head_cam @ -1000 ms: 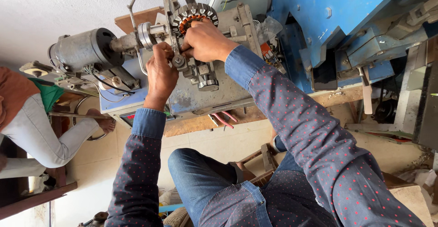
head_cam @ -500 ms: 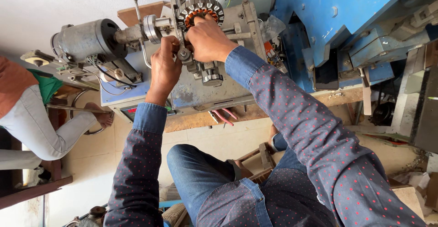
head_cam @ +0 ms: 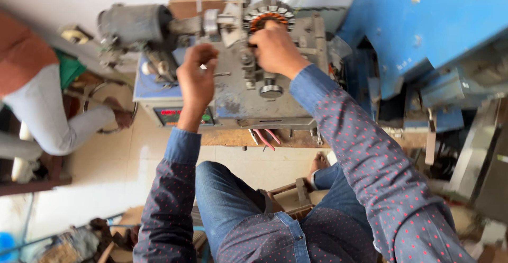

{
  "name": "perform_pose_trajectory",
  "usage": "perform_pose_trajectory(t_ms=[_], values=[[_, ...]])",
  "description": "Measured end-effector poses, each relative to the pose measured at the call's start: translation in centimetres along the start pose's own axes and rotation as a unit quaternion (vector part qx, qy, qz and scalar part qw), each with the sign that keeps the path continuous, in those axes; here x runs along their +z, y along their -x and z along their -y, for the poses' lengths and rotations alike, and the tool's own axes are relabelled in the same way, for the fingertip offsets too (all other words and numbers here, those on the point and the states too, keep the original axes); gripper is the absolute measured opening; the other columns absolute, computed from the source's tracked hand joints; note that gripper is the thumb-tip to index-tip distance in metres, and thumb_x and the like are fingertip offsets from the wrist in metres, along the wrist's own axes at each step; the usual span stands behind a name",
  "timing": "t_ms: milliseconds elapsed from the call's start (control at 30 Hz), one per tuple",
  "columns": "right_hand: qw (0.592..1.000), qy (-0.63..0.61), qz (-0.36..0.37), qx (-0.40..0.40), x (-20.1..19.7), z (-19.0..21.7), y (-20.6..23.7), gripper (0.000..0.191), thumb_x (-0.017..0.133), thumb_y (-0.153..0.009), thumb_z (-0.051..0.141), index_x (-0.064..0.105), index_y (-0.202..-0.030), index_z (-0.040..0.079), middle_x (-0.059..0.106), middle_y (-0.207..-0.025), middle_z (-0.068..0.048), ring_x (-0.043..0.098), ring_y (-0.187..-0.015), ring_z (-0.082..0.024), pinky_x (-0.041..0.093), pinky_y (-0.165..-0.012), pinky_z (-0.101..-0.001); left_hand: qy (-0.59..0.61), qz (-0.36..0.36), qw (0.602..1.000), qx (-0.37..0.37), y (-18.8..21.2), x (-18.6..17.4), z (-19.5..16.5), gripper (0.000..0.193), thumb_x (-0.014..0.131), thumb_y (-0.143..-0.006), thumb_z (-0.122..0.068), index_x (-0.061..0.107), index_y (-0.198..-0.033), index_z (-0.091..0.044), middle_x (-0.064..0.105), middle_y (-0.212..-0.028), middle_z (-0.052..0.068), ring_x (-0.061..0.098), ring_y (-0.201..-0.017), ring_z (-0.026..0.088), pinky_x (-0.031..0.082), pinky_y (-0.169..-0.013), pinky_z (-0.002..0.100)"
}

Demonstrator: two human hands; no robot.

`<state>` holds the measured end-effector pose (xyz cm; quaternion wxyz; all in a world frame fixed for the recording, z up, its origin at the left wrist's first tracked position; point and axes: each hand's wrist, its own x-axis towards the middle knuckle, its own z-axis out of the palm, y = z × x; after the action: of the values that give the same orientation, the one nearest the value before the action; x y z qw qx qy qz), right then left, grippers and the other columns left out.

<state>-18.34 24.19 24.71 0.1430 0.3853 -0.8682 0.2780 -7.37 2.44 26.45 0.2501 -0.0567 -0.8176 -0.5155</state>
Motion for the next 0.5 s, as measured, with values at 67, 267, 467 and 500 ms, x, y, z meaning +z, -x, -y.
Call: perform_pose_trajectory(t_ms=[67,267,467,500], values=[[1.000,-0.008,-0.011,-0.014,0.1,-0.1,-0.1,0.014,0.071,-0.075,0.001,0.076,-0.088,0.004,0.073,-0.092,-0.014,0.060,-0.091,-0.039,0.049,-0.081,-0.0501,-0.144,0.036,0.986,0.078,0.7,-0.6,-0.6,0.034,0.077,-0.085,-0.003,0.065,-0.117,-0.006,0.076,-0.107,0.009,0.071,-0.104,0.026,0.050,-0.092,0.040],[1.000,0.003,0.001,0.004,0.1,0.1,-0.3,0.022,0.070,-0.077,-0.002,0.078,-0.097,0.004,0.074,-0.095,-0.013,0.060,-0.093,-0.038,0.051,-0.084,-0.0471,-0.328,0.089,0.938,0.066,0.9,0.5,-1.8,0.022,0.078,-0.079,-0.025,0.074,-0.095,-0.010,0.075,-0.086,0.009,0.067,-0.093,0.027,0.036,-0.093,0.047],[1.000,-0.005,0.016,0.024,-0.2,0.6,-0.8,0.021,0.077,-0.080,0.003,0.078,-0.101,0.004,0.075,-0.103,-0.011,0.061,-0.096,-0.036,0.051,-0.087,-0.0442,-0.308,0.000,0.947,0.089,0.8,2.0,-0.3,0.013,0.073,-0.086,-0.017,0.072,-0.074,-0.012,0.073,-0.078,0.008,0.066,-0.082,0.026,0.037,-0.087,0.046],[0.999,-0.008,0.029,0.030,-0.3,0.6,-0.9,0.022,0.077,-0.081,0.004,0.078,-0.103,0.004,0.075,-0.105,-0.011,0.061,-0.096,-0.036,0.052,-0.088,-0.0435,-0.296,-0.017,0.948,0.116,0.7,2.2,0.1,0.012,0.072,-0.084,-0.014,0.070,-0.072,-0.013,0.073,-0.077,0.008,0.066,-0.082,0.026,0.037,-0.086,0.045]])
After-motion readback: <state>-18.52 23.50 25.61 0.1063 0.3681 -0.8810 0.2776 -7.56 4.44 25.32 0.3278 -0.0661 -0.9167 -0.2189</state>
